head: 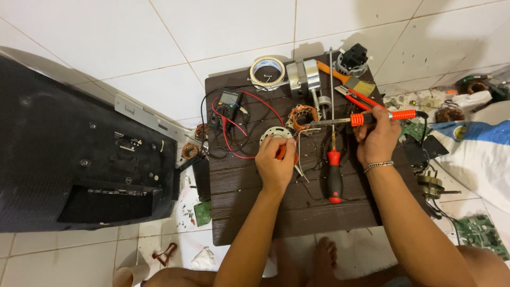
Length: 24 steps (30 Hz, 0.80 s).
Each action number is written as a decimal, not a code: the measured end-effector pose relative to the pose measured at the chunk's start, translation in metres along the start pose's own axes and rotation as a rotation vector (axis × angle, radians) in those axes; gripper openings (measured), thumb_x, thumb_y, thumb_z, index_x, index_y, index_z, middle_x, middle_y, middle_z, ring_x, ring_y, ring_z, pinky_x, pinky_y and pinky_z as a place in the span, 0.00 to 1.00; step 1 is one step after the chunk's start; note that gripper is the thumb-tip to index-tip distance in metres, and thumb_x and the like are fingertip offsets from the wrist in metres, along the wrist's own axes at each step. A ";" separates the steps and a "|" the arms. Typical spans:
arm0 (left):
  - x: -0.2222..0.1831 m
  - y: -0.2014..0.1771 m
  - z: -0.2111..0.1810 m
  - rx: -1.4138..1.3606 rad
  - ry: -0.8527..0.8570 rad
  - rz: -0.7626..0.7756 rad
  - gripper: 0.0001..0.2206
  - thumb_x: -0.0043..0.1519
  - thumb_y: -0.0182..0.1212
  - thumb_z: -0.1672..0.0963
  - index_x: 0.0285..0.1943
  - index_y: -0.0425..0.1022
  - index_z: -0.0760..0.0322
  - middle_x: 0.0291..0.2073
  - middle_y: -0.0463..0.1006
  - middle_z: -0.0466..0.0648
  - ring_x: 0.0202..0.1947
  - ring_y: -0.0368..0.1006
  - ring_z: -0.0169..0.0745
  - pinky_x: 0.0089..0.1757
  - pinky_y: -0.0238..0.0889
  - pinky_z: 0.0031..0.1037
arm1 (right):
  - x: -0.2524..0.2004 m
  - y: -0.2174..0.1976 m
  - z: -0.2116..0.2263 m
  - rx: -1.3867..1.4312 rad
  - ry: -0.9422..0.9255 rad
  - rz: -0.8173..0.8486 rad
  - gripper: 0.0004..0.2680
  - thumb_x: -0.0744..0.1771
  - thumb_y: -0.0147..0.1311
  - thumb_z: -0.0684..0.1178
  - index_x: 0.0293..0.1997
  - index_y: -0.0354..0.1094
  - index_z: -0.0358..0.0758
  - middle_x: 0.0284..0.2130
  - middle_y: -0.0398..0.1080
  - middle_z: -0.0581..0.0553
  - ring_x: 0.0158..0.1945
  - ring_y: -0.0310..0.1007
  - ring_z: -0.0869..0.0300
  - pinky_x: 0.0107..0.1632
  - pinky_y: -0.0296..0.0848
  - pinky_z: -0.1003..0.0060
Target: Soldering electrical leads onto a motor stator and repairing the wiring.
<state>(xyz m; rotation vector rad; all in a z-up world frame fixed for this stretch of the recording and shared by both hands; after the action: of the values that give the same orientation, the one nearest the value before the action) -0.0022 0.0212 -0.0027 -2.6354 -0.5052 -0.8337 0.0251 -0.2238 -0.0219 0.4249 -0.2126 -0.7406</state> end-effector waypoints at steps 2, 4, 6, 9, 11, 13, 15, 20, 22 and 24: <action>0.000 -0.001 -0.001 -0.003 -0.003 0.002 0.06 0.58 0.70 0.60 0.30 0.78 0.62 0.23 0.74 0.47 0.33 0.80 0.54 0.50 0.72 0.37 | 0.002 -0.002 -0.001 -0.002 0.002 0.004 0.11 0.69 0.55 0.50 0.29 0.70 0.35 0.07 0.50 0.43 0.08 0.52 0.59 0.17 0.54 0.68; 0.003 -0.002 -0.006 -0.002 0.002 0.002 0.06 0.58 0.70 0.60 0.30 0.78 0.62 0.23 0.74 0.48 0.33 0.80 0.54 0.50 0.72 0.38 | -0.001 0.001 0.001 -0.009 0.002 0.003 0.11 0.69 0.55 0.50 0.29 0.70 0.35 0.06 0.50 0.43 0.08 0.53 0.59 0.17 0.54 0.68; 0.004 -0.003 -0.007 0.000 0.007 0.002 0.06 0.58 0.70 0.60 0.30 0.78 0.62 0.23 0.74 0.48 0.34 0.80 0.55 0.50 0.72 0.38 | -0.002 0.002 0.003 -0.016 0.001 0.003 0.11 0.69 0.55 0.50 0.29 0.70 0.35 0.06 0.51 0.43 0.08 0.53 0.59 0.17 0.54 0.68; 0.002 -0.003 -0.004 -0.007 -0.002 0.007 0.06 0.58 0.70 0.59 0.30 0.78 0.62 0.23 0.74 0.47 0.33 0.80 0.54 0.50 0.72 0.38 | -0.002 0.001 0.001 -0.001 0.005 0.013 0.11 0.69 0.55 0.50 0.29 0.69 0.36 0.06 0.50 0.44 0.08 0.53 0.59 0.17 0.55 0.68; 0.002 -0.002 -0.004 -0.009 -0.010 0.008 0.06 0.59 0.70 0.60 0.30 0.78 0.63 0.23 0.74 0.49 0.34 0.80 0.56 0.48 0.72 0.38 | 0.000 0.001 0.000 0.021 -0.004 0.005 0.11 0.69 0.55 0.50 0.29 0.68 0.36 0.06 0.50 0.43 0.08 0.51 0.58 0.17 0.53 0.67; 0.002 -0.001 -0.003 -0.007 -0.012 0.010 0.06 0.58 0.70 0.60 0.31 0.78 0.63 0.23 0.74 0.49 0.34 0.80 0.56 0.48 0.72 0.38 | -0.003 0.003 0.003 0.015 -0.004 0.009 0.11 0.69 0.55 0.50 0.28 0.68 0.36 0.06 0.50 0.43 0.08 0.51 0.58 0.17 0.53 0.68; 0.001 -0.001 -0.002 -0.005 -0.014 0.011 0.05 0.58 0.71 0.60 0.31 0.78 0.63 0.23 0.74 0.49 0.35 0.80 0.56 0.47 0.72 0.38 | -0.004 0.005 0.005 0.009 -0.003 0.014 0.11 0.69 0.55 0.50 0.28 0.69 0.36 0.06 0.49 0.43 0.08 0.51 0.59 0.18 0.53 0.68; 0.001 -0.002 -0.003 0.006 -0.024 0.023 0.05 0.58 0.70 0.60 0.31 0.79 0.63 0.24 0.75 0.49 0.36 0.80 0.57 0.46 0.72 0.38 | -0.005 0.005 0.006 0.018 -0.002 0.022 0.11 0.69 0.55 0.49 0.28 0.68 0.36 0.06 0.49 0.44 0.09 0.51 0.59 0.18 0.54 0.69; 0.002 -0.002 -0.004 0.003 -0.026 0.023 0.05 0.59 0.70 0.60 0.31 0.79 0.64 0.24 0.75 0.49 0.37 0.80 0.58 0.46 0.73 0.38 | -0.006 0.006 0.009 0.010 0.002 0.026 0.11 0.69 0.55 0.49 0.29 0.69 0.36 0.06 0.49 0.45 0.09 0.51 0.60 0.18 0.54 0.69; 0.002 -0.003 -0.004 0.001 -0.028 0.023 0.05 0.59 0.70 0.59 0.32 0.79 0.64 0.24 0.75 0.49 0.37 0.80 0.59 0.46 0.73 0.38 | -0.005 0.006 0.009 0.002 0.005 0.029 0.11 0.69 0.54 0.49 0.29 0.69 0.36 0.06 0.50 0.45 0.09 0.51 0.61 0.18 0.54 0.69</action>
<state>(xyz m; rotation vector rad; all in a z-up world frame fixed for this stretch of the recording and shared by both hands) -0.0037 0.0223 0.0024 -2.6500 -0.4817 -0.7911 0.0217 -0.2189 -0.0117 0.4245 -0.2139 -0.7111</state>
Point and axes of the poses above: each hand's wrist, its own x-axis towards the middle knuckle, its own y-axis out of the palm, z = x × y, the point moved 2 cm from there along x, towards the middle knuckle
